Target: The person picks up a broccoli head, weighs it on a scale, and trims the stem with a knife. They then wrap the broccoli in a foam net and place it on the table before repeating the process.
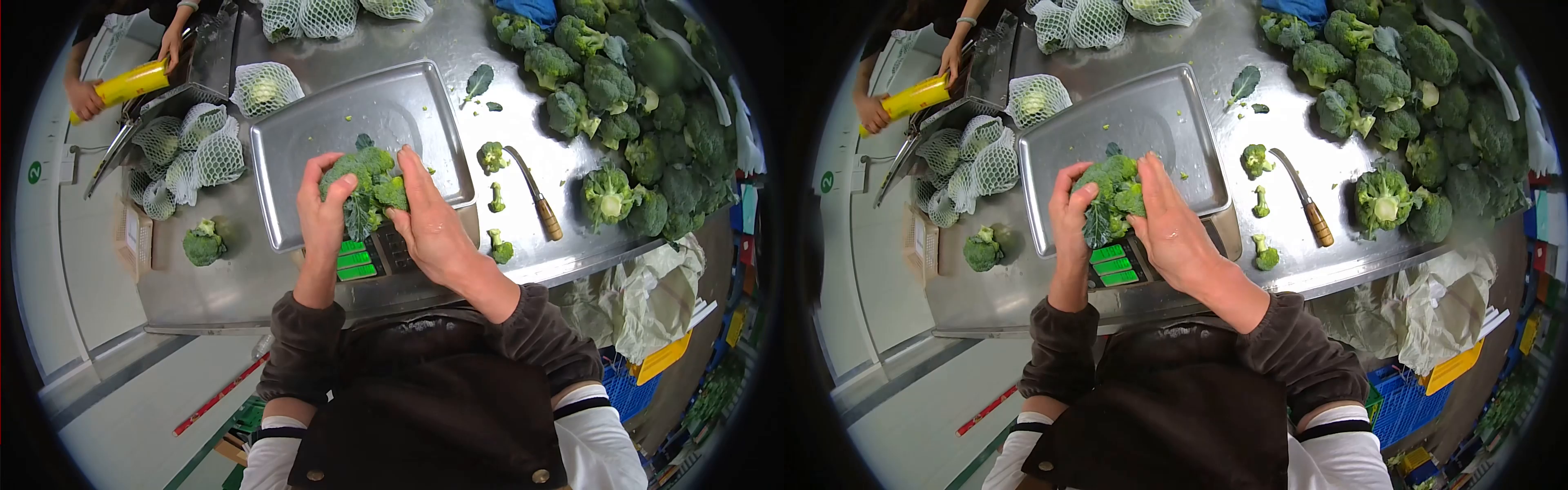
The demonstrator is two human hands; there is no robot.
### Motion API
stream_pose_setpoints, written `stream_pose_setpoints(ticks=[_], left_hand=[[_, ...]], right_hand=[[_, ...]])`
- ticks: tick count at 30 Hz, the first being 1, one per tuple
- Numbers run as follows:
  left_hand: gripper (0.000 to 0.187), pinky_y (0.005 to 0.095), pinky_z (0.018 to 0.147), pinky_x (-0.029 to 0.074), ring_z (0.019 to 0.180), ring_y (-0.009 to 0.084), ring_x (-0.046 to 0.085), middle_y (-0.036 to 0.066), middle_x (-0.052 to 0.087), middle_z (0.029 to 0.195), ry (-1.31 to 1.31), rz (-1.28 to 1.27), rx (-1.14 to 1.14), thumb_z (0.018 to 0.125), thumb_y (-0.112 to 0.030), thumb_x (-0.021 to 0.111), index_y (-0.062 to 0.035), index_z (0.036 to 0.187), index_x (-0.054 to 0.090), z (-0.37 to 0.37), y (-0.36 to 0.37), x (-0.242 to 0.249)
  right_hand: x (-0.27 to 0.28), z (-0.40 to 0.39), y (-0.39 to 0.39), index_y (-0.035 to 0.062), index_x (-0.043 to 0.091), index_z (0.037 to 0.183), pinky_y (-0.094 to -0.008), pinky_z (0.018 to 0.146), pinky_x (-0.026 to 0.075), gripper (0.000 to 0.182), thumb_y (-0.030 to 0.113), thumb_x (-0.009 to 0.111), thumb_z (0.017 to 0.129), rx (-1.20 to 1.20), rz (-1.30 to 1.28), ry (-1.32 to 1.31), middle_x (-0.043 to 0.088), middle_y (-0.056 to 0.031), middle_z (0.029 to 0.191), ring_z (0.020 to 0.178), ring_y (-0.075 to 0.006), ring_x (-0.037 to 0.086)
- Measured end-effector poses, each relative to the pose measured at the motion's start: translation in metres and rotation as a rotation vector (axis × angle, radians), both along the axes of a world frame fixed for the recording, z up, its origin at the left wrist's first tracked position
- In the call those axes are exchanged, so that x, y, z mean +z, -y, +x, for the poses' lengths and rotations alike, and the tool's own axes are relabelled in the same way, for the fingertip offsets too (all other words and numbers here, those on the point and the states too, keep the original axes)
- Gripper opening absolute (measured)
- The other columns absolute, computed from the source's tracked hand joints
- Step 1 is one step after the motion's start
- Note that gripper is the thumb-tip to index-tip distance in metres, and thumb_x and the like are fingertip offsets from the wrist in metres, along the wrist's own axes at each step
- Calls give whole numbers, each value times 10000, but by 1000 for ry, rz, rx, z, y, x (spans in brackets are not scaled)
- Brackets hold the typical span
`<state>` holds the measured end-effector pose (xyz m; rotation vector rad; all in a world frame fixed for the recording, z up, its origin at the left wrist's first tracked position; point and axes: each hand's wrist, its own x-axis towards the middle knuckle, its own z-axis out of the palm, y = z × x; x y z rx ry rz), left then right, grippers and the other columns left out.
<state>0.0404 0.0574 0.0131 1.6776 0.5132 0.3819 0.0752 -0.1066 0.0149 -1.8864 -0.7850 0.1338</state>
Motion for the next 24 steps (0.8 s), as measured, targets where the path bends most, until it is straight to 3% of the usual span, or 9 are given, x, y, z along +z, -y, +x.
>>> stream_pose_setpoints(ticks=[4,9,13,14,19,24], left_hand=[[362,288,845,403,914,176,525,98,582,972,14,27,-4,746,-202,588,18,1033,558,1,-1,-2],[350,291,836,404,904,176,526,102,582,956,15,-21,19,758,-215,625,25,1005,562,-1,-2,-4],[346,289,834,403,905,175,524,104,579,957,-47,-49,76,760,-217,656,29,987,568,3,1,-3],[344,287,833,403,901,172,525,102,580,947,-51,-83,95,759,-214,663,29,984,569,4,3,0],[333,283,828,405,894,165,525,95,586,935,-4,-33,108,758,-196,659,28,990,577,1,7,3],[363,293,882,398,977,186,530,111,586,1050,-25,-127,81,742,-123,605,31,1070,587,-1,10,9]], right_hand=[[1,13,-1,-55,278,1319,-414,1007,354,646,104,640,808,34,1,7,312,-298,1363,1228,-438,373],[-8,11,-22,34,411,1289,-416,975,382,569,118,660,785,-110,161,131,316,-279,1374,1201,-428,417],[-11,-3,-27,57,382,1320,-446,1010,336,634,92,665,754,-181,120,157,265,-298,1389,1243,-455,348],[-12,-8,-26,40,343,1337,-487,1024,302,683,75,667,736,-183,96,148,238,-315,1388,1257,-476,306],[-16,-21,-26,13,286,1345,-521,1019,302,749,55,681,709,-235,54,236,257,-320,1371,1248,-475,319],[-17,-26,-36,25,304,1326,-524,998,338,771,25,707,668,-359,25,238,299,-299,1355,1228,-470,358]])
